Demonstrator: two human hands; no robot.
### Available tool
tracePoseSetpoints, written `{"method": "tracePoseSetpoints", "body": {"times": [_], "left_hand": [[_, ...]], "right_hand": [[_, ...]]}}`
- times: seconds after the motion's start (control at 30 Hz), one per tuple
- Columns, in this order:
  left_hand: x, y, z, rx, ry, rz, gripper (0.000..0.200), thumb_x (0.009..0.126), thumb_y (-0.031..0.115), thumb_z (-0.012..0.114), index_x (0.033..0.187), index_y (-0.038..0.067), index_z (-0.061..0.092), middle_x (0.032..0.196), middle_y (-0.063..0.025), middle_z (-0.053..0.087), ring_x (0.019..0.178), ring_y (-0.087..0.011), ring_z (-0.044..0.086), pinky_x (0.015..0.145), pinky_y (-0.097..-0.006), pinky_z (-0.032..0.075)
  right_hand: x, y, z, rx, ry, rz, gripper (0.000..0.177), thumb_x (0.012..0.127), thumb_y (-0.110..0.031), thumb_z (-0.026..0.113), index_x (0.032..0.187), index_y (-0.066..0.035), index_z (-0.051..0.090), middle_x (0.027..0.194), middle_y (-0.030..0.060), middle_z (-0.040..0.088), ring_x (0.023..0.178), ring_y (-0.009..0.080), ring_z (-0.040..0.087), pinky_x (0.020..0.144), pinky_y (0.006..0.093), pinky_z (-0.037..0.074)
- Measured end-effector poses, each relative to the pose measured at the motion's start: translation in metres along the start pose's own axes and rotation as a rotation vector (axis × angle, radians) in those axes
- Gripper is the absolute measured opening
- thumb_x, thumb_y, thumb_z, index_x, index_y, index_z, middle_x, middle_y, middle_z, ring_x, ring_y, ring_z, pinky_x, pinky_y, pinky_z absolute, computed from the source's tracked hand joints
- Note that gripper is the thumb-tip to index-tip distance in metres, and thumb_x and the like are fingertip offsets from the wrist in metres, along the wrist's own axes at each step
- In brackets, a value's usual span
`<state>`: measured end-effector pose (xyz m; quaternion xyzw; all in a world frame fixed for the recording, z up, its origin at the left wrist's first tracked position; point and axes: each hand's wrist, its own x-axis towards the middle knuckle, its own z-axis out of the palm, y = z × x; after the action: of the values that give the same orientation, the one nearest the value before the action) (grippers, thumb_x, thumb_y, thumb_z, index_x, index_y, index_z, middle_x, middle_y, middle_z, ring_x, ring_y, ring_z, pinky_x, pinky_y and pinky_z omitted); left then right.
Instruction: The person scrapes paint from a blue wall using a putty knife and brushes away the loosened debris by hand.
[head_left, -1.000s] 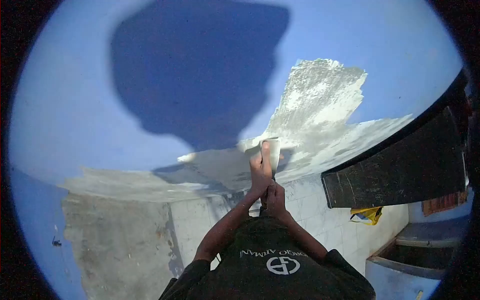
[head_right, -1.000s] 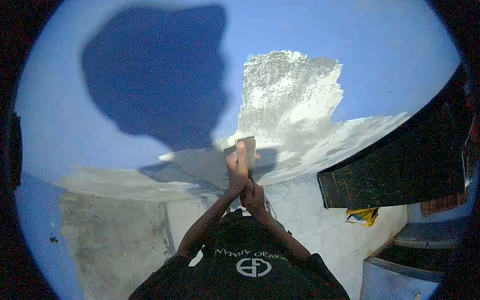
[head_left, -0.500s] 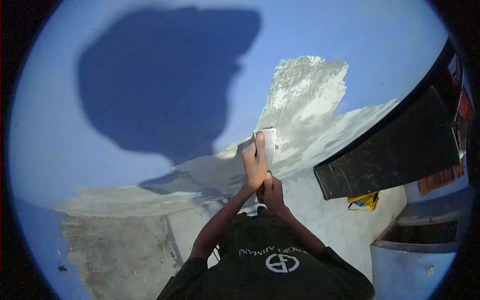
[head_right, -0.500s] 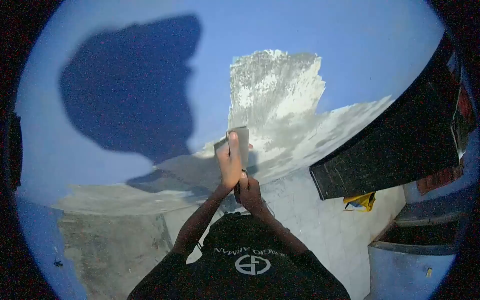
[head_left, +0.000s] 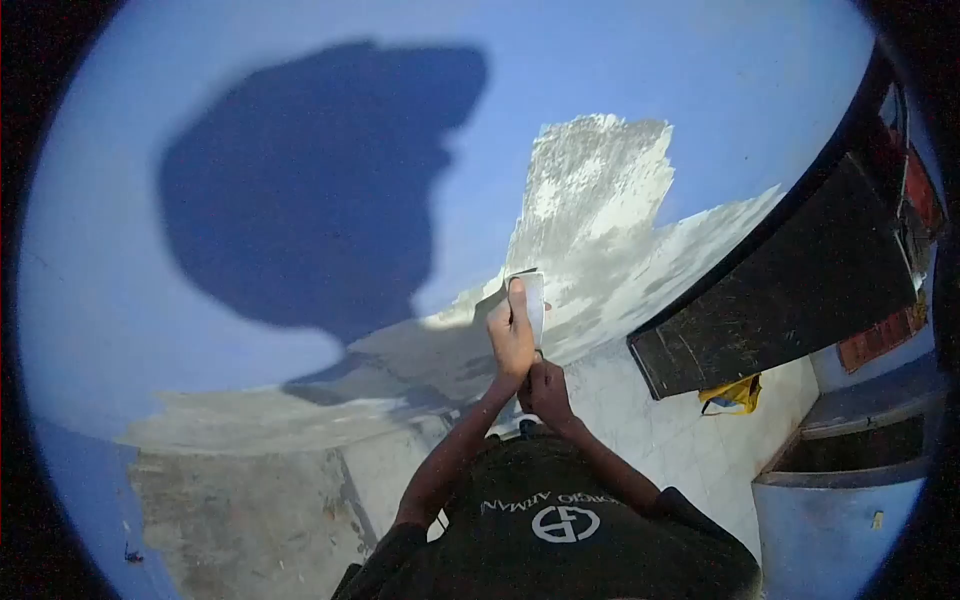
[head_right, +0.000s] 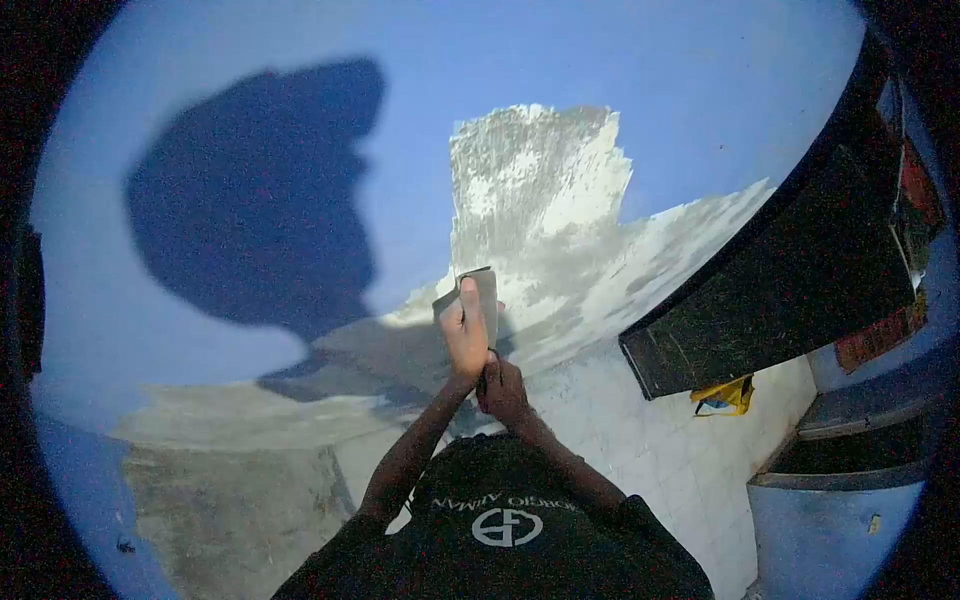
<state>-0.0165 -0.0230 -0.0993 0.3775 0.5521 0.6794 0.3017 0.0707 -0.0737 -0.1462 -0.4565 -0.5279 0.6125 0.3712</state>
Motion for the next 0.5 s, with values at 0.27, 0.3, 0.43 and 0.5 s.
{"method": "tracePoseSetpoints", "body": {"times": [0.27,0.3,0.43,0.5], "left_hand": [[-0.002,0.000,0.007,-0.036,0.038,0.031,0.057,0.098,0.043,0.043,0.058,0.003,0.042,0.056,0.0043,0.045,0.052,-0.0042,0.035,0.046,-0.0252,0.027],[-0.001,0.010,0.007,-0.040,0.038,0.040,0.057,0.098,0.043,0.043,0.058,0.003,0.042,0.056,0.0043,0.045,0.052,-0.0042,0.035,0.046,-0.0252,0.027],[-0.003,0.032,0.002,0.006,0.033,0.081,0.056,0.098,0.041,0.043,0.057,0.003,0.042,0.054,0.0049,0.039,0.052,-0.0053,0.030,0.046,-0.0273,0.024],[0.003,0.027,0.005,0.009,0.030,0.112,0.057,0.098,0.040,0.043,0.056,0.002,0.044,0.053,0.0044,0.039,0.052,-0.0056,0.029,0.046,-0.0275,0.024]], "right_hand": [[0.003,0.014,-0.006,-0.017,-0.038,-0.157,0.048,0.100,-0.033,0.034,0.069,-0.001,0.050,0.047,0.0049,0.047,0.039,0.0155,0.047,0.041,0.0320,0.039],[-0.001,0.009,-0.004,0.028,-0.032,-0.160,0.047,0.100,-0.037,0.033,0.070,-0.003,0.047,0.048,0.0024,0.044,0.037,0.0119,0.042,0.037,0.0291,0.034],[-0.010,-0.036,-0.005,0.052,-0.062,-0.063,0.051,0.101,-0.036,0.033,0.067,-0.002,0.049,0.047,0.0028,0.045,0.038,0.0129,0.044,0.038,0.0298,0.036],[-0.003,-0.018,-0.005,0.136,-0.094,-0.073,0.051,0.101,-0.037,0.033,0.066,-0.003,0.048,0.047,0.0028,0.044,0.038,0.0124,0.044,0.037,0.0293,0.035]]}}
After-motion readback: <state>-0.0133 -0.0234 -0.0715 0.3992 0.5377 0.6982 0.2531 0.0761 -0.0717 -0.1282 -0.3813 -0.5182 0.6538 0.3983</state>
